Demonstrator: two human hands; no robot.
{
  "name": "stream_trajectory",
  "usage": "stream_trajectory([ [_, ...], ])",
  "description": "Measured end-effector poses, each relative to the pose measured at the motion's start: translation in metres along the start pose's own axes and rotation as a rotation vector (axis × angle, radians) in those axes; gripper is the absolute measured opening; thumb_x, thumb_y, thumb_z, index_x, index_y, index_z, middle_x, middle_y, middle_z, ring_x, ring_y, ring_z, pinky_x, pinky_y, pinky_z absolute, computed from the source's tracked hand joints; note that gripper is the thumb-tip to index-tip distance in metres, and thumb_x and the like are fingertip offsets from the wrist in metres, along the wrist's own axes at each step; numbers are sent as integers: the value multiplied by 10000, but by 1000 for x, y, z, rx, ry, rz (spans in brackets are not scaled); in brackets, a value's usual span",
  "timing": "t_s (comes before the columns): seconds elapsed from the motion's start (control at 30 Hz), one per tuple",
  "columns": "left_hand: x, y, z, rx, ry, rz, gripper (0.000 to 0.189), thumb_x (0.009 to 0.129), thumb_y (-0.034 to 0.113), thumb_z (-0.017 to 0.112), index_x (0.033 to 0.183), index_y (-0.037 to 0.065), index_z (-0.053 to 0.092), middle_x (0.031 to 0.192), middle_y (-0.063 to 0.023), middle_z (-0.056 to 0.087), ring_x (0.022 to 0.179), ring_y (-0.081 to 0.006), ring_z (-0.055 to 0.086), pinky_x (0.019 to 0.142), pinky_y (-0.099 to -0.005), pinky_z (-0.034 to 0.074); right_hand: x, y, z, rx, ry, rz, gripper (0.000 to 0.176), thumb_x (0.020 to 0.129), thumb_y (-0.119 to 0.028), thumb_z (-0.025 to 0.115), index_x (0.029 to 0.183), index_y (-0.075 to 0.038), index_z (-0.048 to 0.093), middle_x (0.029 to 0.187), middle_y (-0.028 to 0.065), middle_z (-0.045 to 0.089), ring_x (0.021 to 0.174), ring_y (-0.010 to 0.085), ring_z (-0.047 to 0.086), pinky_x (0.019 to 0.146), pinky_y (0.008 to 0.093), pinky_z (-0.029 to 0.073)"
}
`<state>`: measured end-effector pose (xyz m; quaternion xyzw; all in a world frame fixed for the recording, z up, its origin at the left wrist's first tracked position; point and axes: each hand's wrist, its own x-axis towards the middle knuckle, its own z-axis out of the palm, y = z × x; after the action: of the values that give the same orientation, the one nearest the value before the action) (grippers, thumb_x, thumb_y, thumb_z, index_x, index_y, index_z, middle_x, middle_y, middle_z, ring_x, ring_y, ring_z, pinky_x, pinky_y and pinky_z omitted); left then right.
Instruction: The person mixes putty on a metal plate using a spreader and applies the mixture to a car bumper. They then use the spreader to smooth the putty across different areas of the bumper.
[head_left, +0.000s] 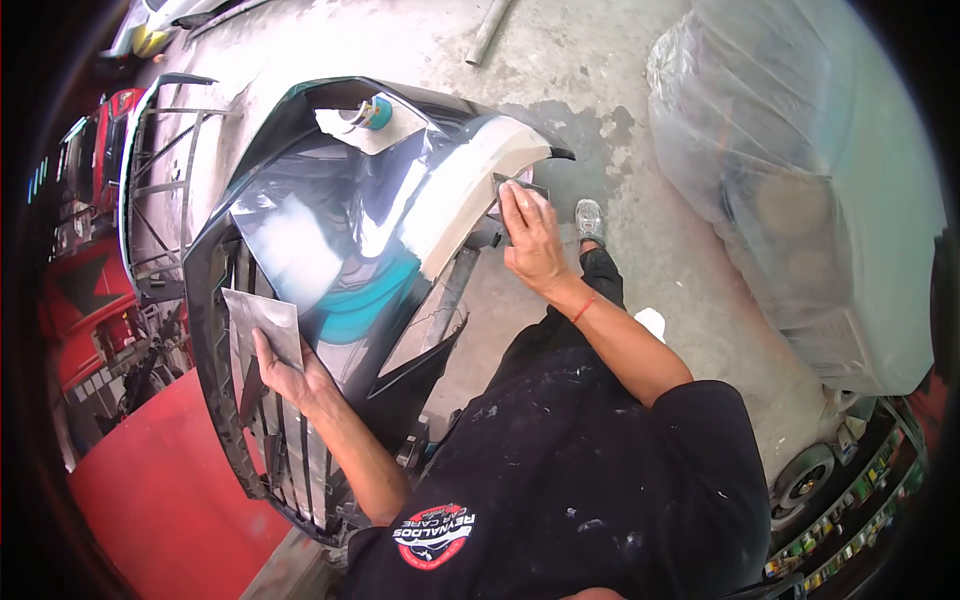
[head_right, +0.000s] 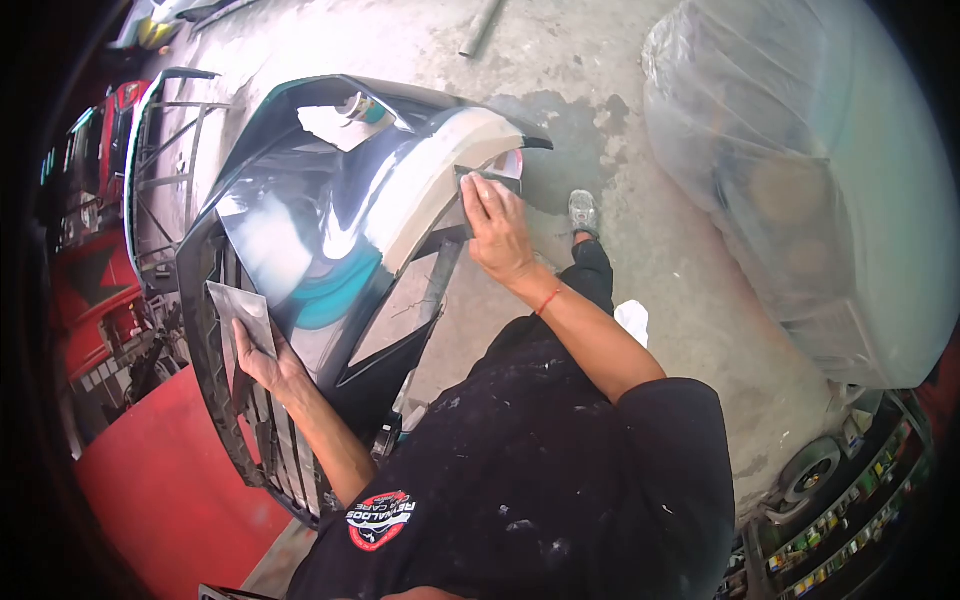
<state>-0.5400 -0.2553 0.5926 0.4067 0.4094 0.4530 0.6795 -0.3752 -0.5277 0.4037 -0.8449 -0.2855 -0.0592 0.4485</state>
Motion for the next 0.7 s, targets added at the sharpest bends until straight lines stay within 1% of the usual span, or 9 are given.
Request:
stream_trajectory([
  [0.07, -2, 1, 3, 3, 1, -1, 271, 958, 171, 625, 1167, -1, 629, 1114, -105, 689, 982, -220, 673, 851, -337, 550, -7, -3, 12, -139, 1, -46, 757, 644, 24, 588, 1393, 19, 474, 1402, 152, 473, 1254, 342, 450, 1037, 457, 373],
  [0.23, 3, -1, -4, 12, 4, 14, 302, 958, 201, 629, 1175, -7, 610, 1123, -113, 675, 991, -226, 671, 841, -356, 567, -40, -2, -6, -75, -87, -75, 778, 617, 8, 599, 1385, 22, 478, 1399, 153, 470, 1242, 342, 452, 1029, 456, 374],
  [0.3, 4, -1, -6, -5, -21, 0, 307, 954, 198, 634, 1180, -9, 608, 1115, -113, 678, 984, -228, 674, 838, -358, 570, -48, -2, -16, 3, -172, -26, 733, 663, 15, 592, 1385, 30, 466, 1395, 171, 467, 1240, 357, 456, 1035, 458, 371],
  [0.33, 4, -2, -4, -9, -20, 2, 307, 954, 198, 634, 1180, -9, 608, 1115, -113, 678, 984, -228, 674, 838, -358, 570, -41, -2, -18, 2, -173, -30, 733, 663, 15, 592, 1385, 30, 466, 1395, 171, 467, 1240, 357, 456, 1035, 458, 371],
  [0.4, 2, -1, -2, -3, -5, 17, 311, 953, 195, 635, 1185, -11, 606, 1114, -115, 679, 980, -229, 675, 837, -358, 572, -16, -6, -28, -31, -12, 113, 659, 728, 19, 560, 1378, 45, 454, 1365, 188, 479, 1224, 384, 461, 1042, 468, 364],
  [0.43, 2, -1, -4, 2, -5, 15, 311, 953, 195, 635, 1185, -11, 606, 1114, -115, 679, 980, -229, 675, 837, -358, 572, 1, -10, -35, 25, -35, 169, 605, 776, 23, 521, 1375, 47, 446, 1337, 211, 488, 1206, 405, 465, 1045, 465, 369],
  [0.47, 3, -1, -5, 7, -8, 13, 309, 953, 193, 634, 1184, -11, 606, 1118, -115, 679, 982, -229, 675, 839, -359, 571, 7, -6, -32, 24, -35, 172, 605, 776, 23, 521, 1375, 47, 446, 1337, 211, 488, 1206, 405, 465, 1045, 465, 369],
  [0.53, 3, -2, -3, 7, -12, 12, 307, 954, 191, 632, 1183, -11, 607, 1121, -116, 678, 984, -229, 675, 841, -359, 571, 18, -1, -29, 152, -161, 279, 606, 770, 28, 516, 1372, 36, 453, 1327, 224, 493, 1197, 404, 474, 1038, 446, 389],
  [0.7, 3, -1, -4, -5, -21, -3, 294, 957, 186, 626, 1172, -13, 611, 1126, -122, 678, 994, -230, 676, 847, -358, 574, 20, -15, -35, 146, -224, 238, 612, 766, 16, 535, 1372, 31, 454, 1303, 217, 513, 1182, 400, 484, 1026, 440, 404],
])
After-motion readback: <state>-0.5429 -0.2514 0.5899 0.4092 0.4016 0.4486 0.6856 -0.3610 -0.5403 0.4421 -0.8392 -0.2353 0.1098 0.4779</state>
